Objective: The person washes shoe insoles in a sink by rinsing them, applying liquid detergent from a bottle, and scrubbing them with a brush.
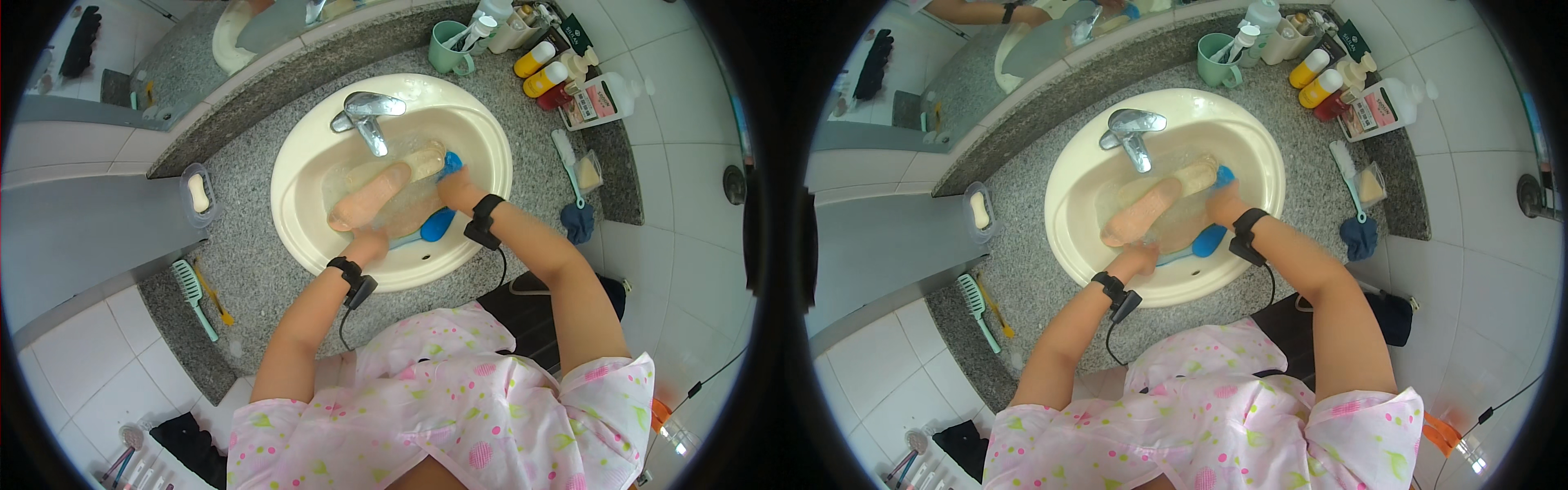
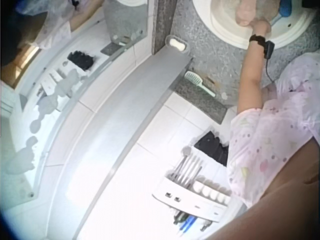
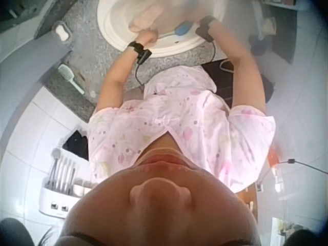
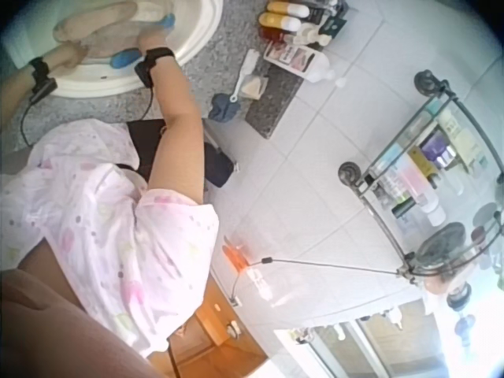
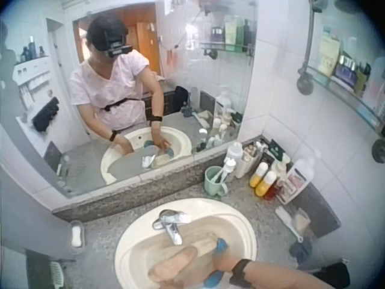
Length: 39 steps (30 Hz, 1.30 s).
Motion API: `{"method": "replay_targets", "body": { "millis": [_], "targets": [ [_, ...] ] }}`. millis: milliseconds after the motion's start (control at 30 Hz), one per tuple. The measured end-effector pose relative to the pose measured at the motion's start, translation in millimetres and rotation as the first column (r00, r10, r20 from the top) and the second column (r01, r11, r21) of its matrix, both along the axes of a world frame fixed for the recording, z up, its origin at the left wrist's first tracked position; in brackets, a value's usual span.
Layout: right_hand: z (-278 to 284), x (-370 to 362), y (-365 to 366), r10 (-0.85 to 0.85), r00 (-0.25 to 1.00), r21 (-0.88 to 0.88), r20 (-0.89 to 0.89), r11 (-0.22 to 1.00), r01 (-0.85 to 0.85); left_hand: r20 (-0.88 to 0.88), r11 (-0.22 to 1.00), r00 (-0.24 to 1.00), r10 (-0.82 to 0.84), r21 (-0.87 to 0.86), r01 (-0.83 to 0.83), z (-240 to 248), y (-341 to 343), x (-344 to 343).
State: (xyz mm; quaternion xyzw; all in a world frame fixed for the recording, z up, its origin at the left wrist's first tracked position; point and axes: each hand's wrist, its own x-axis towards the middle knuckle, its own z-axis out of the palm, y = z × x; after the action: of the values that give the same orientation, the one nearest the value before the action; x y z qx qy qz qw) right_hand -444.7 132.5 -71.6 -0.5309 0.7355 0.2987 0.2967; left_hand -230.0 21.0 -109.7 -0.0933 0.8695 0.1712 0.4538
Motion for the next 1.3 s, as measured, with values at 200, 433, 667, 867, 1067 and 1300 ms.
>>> {"method": "replay_targets", "body": {
  "millis": [200,433,667,867,1067,1300],
  "targets": [
    [-13.7,-1.4,11.7,-0.054,0.997,-0.311,-0.057,0.95,0.034,-0.194,0.953,0.94,0.28,0.177,-0.248,2.3,-14.0,1.6],
    [-12.4,-12.1,13.7,-0.113,0.93,-0.431,0.35,0.862,0.267,-0.241,0.894,0.873,0.423,0.27,-0.359,6.6,-27.7,11.0],
    [94.3,1.7,14.4,-0.146,0.798,-0.568,0.585,0.629,0.531,-0.428,0.616,0.445,0.787,0.59,-0.522,-5.3,-44.0,25.7],
    [146.9,4.4,21.2,-0.058,0.736,-0.645,0.675,0.438,0.626,-0.385,0.515,0.349,0.854,0.718,-0.468,35.7,-53.8,13.3],
    [124.1,4.5,22.7,-0.103,0.427,-0.379,0.898,0.308,0.872,0.144,-0.064,0.125,0.982,0.867,-0.493,71.1,-63.3,15.0],
    [64.5,4.4,28.9,-0.375,0.323,-0.255,0.869,0.22,0.941,0.326,-0.265,0.045,0.944,0.833,-0.485,85.0,-66.4,29.9]
  ]
}}
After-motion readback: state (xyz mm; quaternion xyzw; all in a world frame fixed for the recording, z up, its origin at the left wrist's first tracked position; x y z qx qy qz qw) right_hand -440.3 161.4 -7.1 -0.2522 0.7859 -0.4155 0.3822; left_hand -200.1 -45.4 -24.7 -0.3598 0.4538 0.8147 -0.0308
